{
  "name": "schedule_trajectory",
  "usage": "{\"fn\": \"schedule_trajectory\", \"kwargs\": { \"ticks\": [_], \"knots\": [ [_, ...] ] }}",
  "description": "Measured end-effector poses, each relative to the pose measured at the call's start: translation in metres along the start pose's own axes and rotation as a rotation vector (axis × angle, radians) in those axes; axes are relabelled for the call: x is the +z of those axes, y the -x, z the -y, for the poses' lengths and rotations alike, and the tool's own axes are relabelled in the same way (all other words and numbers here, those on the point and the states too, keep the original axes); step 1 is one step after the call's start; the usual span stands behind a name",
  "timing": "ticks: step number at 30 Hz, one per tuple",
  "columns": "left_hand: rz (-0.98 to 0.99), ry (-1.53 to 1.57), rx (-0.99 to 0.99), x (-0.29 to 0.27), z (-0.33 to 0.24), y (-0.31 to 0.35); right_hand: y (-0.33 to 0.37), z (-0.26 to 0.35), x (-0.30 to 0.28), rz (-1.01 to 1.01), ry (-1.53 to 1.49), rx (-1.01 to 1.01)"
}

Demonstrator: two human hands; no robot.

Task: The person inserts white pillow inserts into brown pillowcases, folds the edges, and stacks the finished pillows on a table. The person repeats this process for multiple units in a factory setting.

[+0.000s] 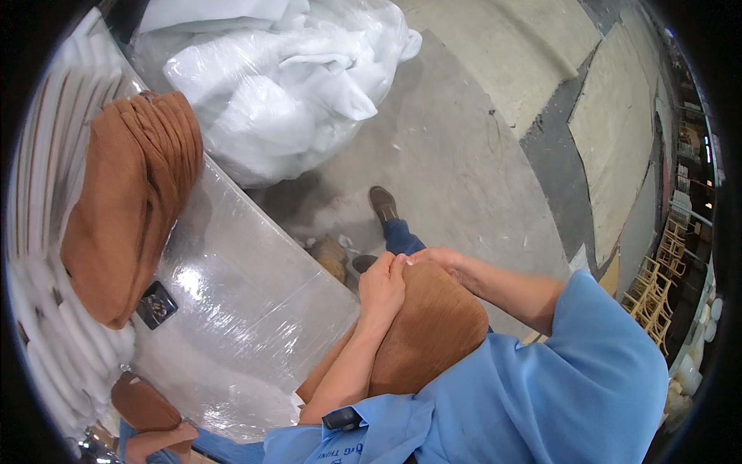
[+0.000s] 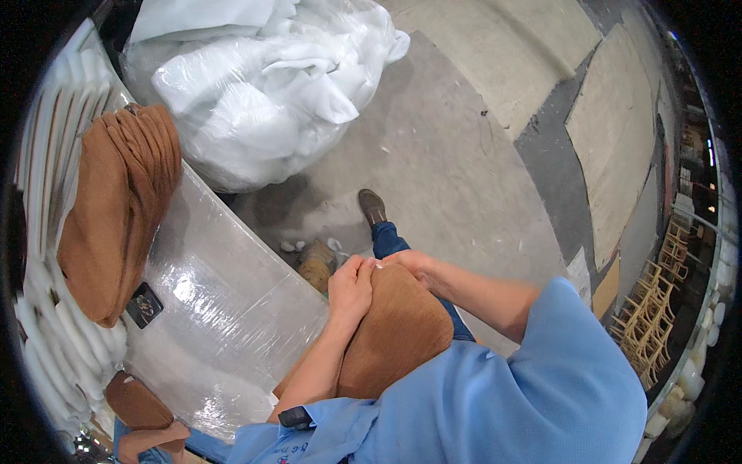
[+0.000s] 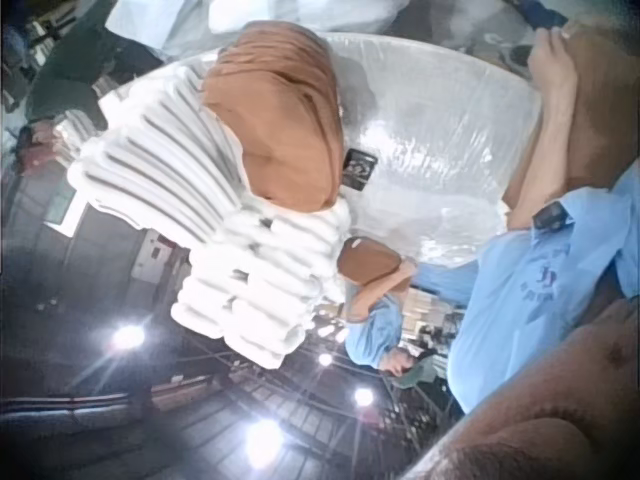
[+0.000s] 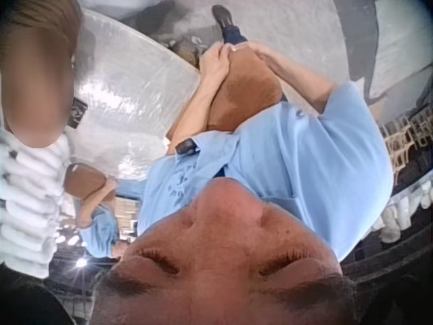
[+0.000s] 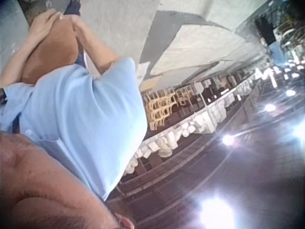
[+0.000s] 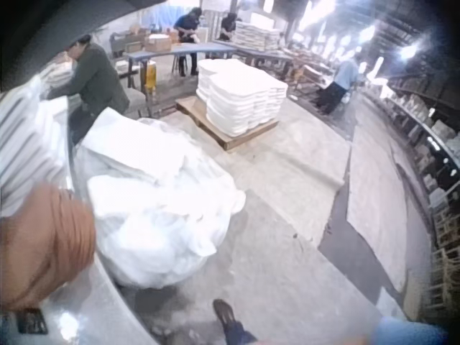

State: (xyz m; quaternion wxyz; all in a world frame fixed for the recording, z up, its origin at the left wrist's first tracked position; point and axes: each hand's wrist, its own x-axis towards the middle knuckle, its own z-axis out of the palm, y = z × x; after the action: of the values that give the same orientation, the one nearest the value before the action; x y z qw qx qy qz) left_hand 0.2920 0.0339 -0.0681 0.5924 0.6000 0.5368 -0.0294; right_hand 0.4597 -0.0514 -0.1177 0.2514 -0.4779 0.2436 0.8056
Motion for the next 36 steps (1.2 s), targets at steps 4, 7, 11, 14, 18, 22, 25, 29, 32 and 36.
{"fn": "schedule_trajectory", "kwargs": {
  "ticks": [4,7,11,14,18,22,25,29,32,36],
  "knots": [
    [-0.007,0.009,-0.028,0.0,0.003,-0.002,-0.023,-0.006,-0.017,0.02,0.034,0.146],
    [-0.003,-0.004,-0.03,0.0,0.006,-0.004,-0.032,-0.009,-0.016,0.076,-0.045,0.189],
    [0.066,-0.09,0.015,-0.008,0.008,-0.008,0.001,-0.029,0.002,0.032,-0.193,-0.15],
    [0.065,-0.148,-0.007,-0.015,-0.017,-0.006,0.038,-0.062,0.01,-0.047,-0.366,-0.237],
    [0.088,-0.155,-0.01,-0.012,-0.017,-0.015,0.042,-0.106,0.043,-0.414,-0.174,-0.385],
    [0.119,-0.07,0.042,-0.001,0.006,-0.033,0.028,-0.115,0.051,-0.393,-0.214,-0.468],
    [0.067,-0.047,0.06,0.008,-0.003,-0.036,0.019,-0.113,0.04,-0.33,-0.255,-0.464],
    [-0.008,0.009,0.095,0.017,-0.017,-0.039,0.01,-0.11,0.034,-0.289,-0.269,-0.423],
    [0.028,0.03,0.007,0.017,-0.029,-0.039,0.007,-0.108,0.035,-0.278,-0.278,-0.397],
    [-0.007,-0.021,0.027,0.03,-0.024,-0.048,0.001,-0.108,0.031,-0.238,-0.301,-0.371]
  ]
}}
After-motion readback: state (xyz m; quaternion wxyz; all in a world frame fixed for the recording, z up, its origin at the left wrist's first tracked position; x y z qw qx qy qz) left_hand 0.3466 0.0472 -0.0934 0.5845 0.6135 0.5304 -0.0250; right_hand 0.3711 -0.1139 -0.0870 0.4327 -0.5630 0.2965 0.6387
